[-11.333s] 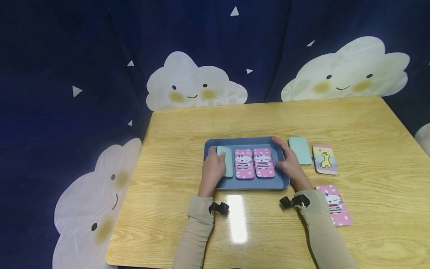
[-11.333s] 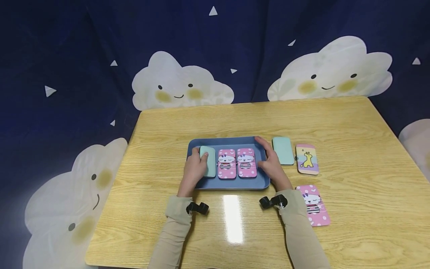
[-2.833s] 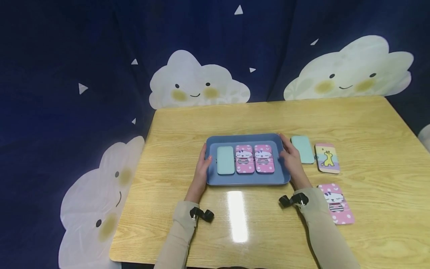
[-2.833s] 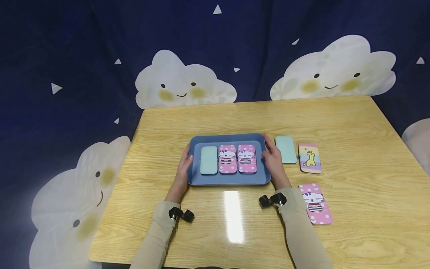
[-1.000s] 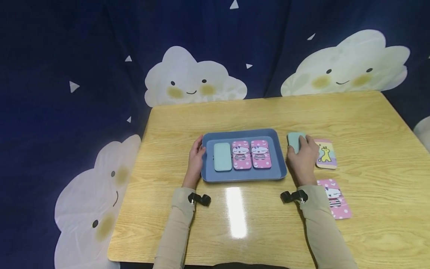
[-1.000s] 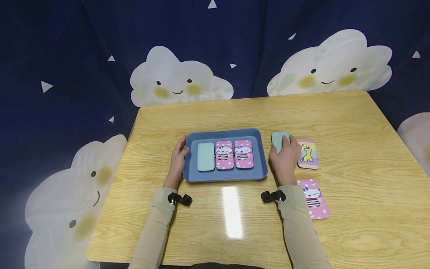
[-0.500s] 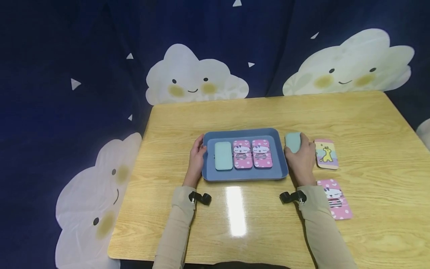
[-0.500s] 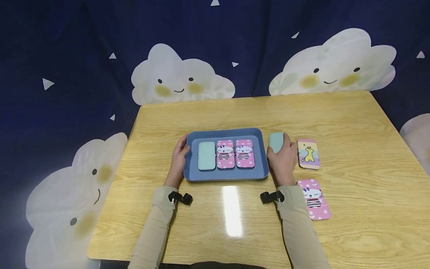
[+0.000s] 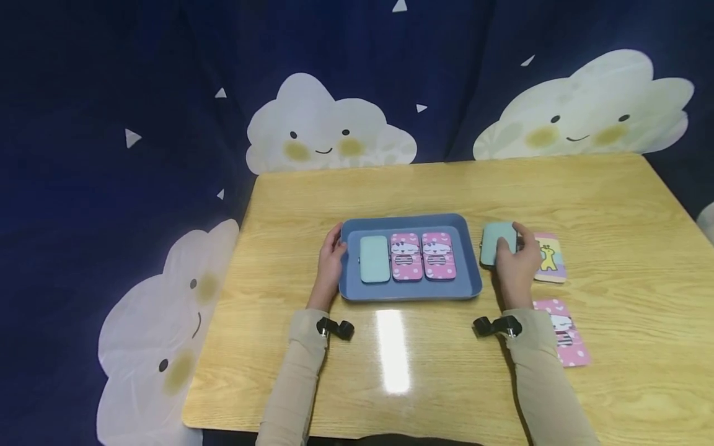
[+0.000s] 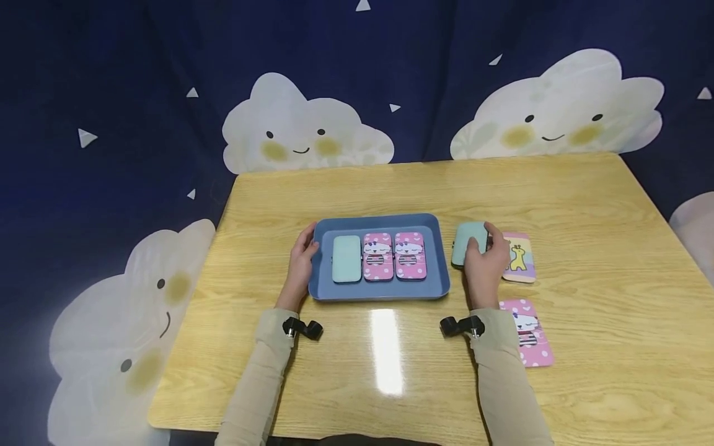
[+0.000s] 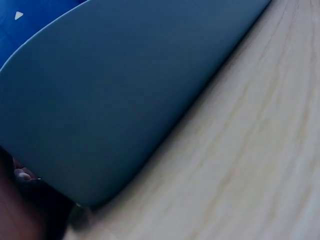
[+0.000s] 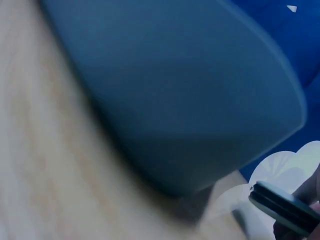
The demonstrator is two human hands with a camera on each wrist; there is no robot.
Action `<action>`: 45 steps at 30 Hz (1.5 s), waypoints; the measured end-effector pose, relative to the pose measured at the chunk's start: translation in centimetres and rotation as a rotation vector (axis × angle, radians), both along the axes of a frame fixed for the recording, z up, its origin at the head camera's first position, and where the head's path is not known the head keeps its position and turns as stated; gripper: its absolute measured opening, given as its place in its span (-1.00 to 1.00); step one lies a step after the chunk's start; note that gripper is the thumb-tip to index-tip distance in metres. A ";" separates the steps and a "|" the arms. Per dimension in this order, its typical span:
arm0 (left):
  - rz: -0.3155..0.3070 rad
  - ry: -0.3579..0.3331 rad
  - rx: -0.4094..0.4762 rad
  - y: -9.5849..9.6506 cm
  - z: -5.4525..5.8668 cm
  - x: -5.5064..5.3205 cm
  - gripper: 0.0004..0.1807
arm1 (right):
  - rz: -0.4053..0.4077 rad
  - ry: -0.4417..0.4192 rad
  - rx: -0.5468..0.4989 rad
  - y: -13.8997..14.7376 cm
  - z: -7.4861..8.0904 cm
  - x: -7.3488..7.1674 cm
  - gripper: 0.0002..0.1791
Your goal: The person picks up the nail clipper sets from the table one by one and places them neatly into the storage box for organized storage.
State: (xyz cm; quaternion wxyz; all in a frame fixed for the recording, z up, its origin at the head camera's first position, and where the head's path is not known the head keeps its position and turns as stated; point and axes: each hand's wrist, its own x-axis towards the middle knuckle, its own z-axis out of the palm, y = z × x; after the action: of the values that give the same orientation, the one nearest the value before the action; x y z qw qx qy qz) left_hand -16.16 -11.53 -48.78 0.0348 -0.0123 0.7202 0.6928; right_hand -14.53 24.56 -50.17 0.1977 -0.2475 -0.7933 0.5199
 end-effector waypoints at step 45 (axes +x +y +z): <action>0.065 0.051 0.020 0.2 -2.6 -1.0 -0.44 | 0.164 0.098 -0.353 -9.4 4.6 0.3 -0.53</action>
State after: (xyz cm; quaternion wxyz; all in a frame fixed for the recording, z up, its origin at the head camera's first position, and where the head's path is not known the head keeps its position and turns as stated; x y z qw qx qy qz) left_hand -17.17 -11.35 -51.34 -0.0060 -0.0177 0.7129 0.7010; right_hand -14.26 15.21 -45.58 0.1464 -0.1873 -0.6967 0.6769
